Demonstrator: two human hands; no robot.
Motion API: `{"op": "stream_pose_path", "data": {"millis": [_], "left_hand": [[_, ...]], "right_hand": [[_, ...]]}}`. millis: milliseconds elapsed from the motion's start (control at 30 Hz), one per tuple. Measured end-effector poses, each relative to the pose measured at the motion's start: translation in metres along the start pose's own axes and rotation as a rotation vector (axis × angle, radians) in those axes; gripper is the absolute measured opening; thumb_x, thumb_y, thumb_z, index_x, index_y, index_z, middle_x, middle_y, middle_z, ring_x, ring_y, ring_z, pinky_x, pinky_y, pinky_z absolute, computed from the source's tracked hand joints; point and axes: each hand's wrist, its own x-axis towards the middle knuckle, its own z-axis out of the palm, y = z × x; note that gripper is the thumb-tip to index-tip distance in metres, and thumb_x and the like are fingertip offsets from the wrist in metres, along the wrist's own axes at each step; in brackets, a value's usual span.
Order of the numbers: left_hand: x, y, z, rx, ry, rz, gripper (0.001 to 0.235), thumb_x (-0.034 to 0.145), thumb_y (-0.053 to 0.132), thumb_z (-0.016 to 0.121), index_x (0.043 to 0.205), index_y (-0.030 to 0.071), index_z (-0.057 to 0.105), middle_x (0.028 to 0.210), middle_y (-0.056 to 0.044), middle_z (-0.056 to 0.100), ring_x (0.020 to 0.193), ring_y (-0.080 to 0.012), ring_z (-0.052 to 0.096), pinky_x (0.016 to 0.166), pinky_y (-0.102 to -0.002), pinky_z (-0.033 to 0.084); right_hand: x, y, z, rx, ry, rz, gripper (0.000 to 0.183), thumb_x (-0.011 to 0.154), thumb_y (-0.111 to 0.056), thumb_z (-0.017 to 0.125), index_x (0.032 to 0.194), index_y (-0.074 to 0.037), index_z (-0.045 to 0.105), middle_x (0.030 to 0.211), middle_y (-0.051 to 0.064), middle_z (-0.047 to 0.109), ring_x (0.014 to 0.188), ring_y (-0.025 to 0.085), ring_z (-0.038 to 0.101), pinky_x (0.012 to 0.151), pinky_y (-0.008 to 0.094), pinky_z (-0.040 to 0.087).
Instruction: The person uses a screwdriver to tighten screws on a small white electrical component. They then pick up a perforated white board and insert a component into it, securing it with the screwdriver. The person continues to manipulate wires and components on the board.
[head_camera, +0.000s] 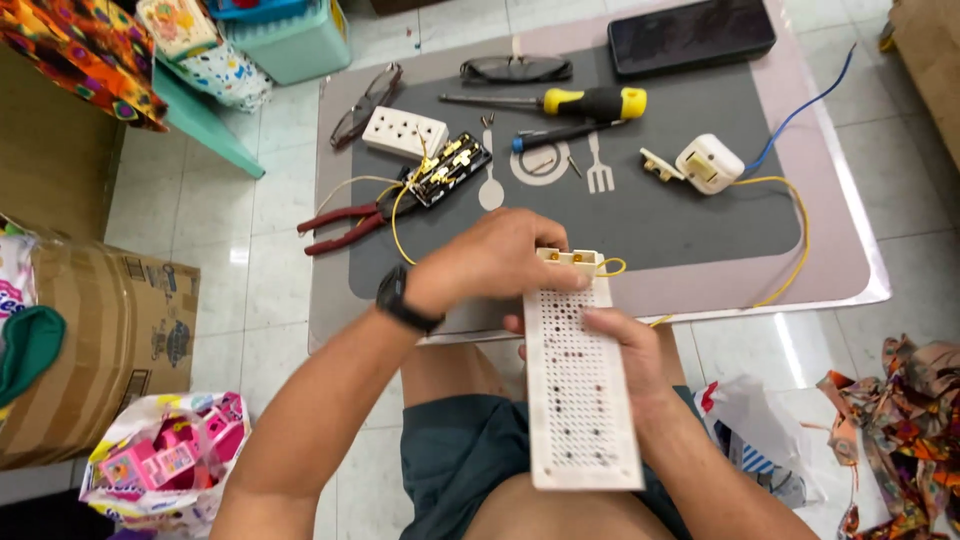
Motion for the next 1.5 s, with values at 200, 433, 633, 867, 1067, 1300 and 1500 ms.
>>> {"op": "stream_pose_path", "data": {"millis": [200, 433, 633, 867, 1067, 1300, 1500], "left_hand": [[0.039, -0.013, -0.021, -0.367, -0.391, -0.287, 0.036, 0.070, 0.034, 0.076, 0.098, 0.011, 0.075, 0.087, -0.013, 0.069, 0.078, -0.0241, 0.066, 0.056, -0.034, 0.062], [0.035, 0.008, -0.051, -0.005, -0.370, -0.096, 0.084, 0.067, 0.051, 0.074, 0.135, 0.007, 0.052, 0.130, -0.021, 0.059, 0.118, -0.0362, 0.058, 0.085, -0.043, 0.054], [0.004, -0.014, -0.026, 0.076, -0.056, 0.234, 0.026, 0.081, 0.021, 0.075, 0.103, 0.009, 0.067, 0.126, -0.011, 0.057, 0.109, -0.0368, 0.061, 0.089, -0.045, 0.052], [-0.002, -0.025, -0.005, 0.206, 0.180, 0.416, 0.014, 0.092, 0.032, 0.064, 0.088, 0.022, 0.073, 0.070, -0.002, 0.066, 0.072, -0.0237, 0.066, 0.069, -0.032, 0.054], [0.015, -0.039, 0.032, 0.236, 0.360, 0.432, 0.024, 0.094, 0.031, 0.061, 0.073, 0.020, 0.066, 0.061, 0.001, 0.065, 0.062, -0.0190, 0.066, 0.062, -0.027, 0.053], [0.002, -0.030, 0.024, 0.192, 0.470, 0.454, 0.023, 0.086, 0.038, 0.072, 0.085, 0.015, 0.069, 0.077, -0.004, 0.065, 0.077, -0.0222, 0.066, 0.070, -0.030, 0.053], [0.008, -0.003, -0.017, 0.236, 0.406, 0.422, 0.037, 0.076, 0.016, 0.076, 0.111, 0.018, 0.067, 0.115, -0.008, 0.063, 0.112, -0.0314, 0.061, 0.088, -0.040, 0.052]], "right_hand": [[-0.003, -0.020, 0.027, -0.148, 0.042, -0.009, 0.040, 0.081, -0.019, 0.053, 0.118, -0.003, 0.058, 0.110, 0.028, 0.067, 0.090, 0.040, 0.067, 0.079, 0.057, 0.055], [0.003, -0.049, 0.025, -0.195, 0.014, -0.092, 0.046, 0.078, -0.009, 0.051, 0.124, -0.003, 0.055, 0.115, 0.028, 0.065, 0.095, 0.043, 0.065, 0.081, 0.060, 0.053], [0.007, -0.054, 0.020, -0.159, 0.035, -0.086, 0.048, 0.076, -0.011, 0.051, 0.123, -0.005, 0.056, 0.116, 0.026, 0.065, 0.096, 0.044, 0.065, 0.082, 0.062, 0.052], [0.004, -0.047, 0.020, -0.263, 0.049, -0.195, 0.057, 0.072, -0.003, 0.050, 0.129, -0.001, 0.051, 0.112, 0.030, 0.065, 0.089, 0.045, 0.067, 0.074, 0.061, 0.055], [0.004, -0.048, 0.015, -0.294, -0.010, -0.250, 0.054, 0.068, -0.001, 0.053, 0.122, 0.000, 0.057, 0.105, 0.030, 0.068, 0.085, 0.045, 0.069, 0.071, 0.061, 0.057], [0.030, -0.050, -0.036, -0.282, -0.067, -0.228, 0.056, 0.070, -0.005, 0.051, 0.125, 0.001, 0.053, 0.105, 0.034, 0.066, 0.073, 0.046, 0.070, 0.060, 0.058, 0.059], [-0.007, -0.050, 0.026, -0.385, -0.094, -0.263, 0.048, 0.068, -0.012, 0.052, 0.114, 0.000, 0.060, 0.092, 0.027, 0.071, 0.069, 0.035, 0.072, 0.055, 0.044, 0.060]]}}
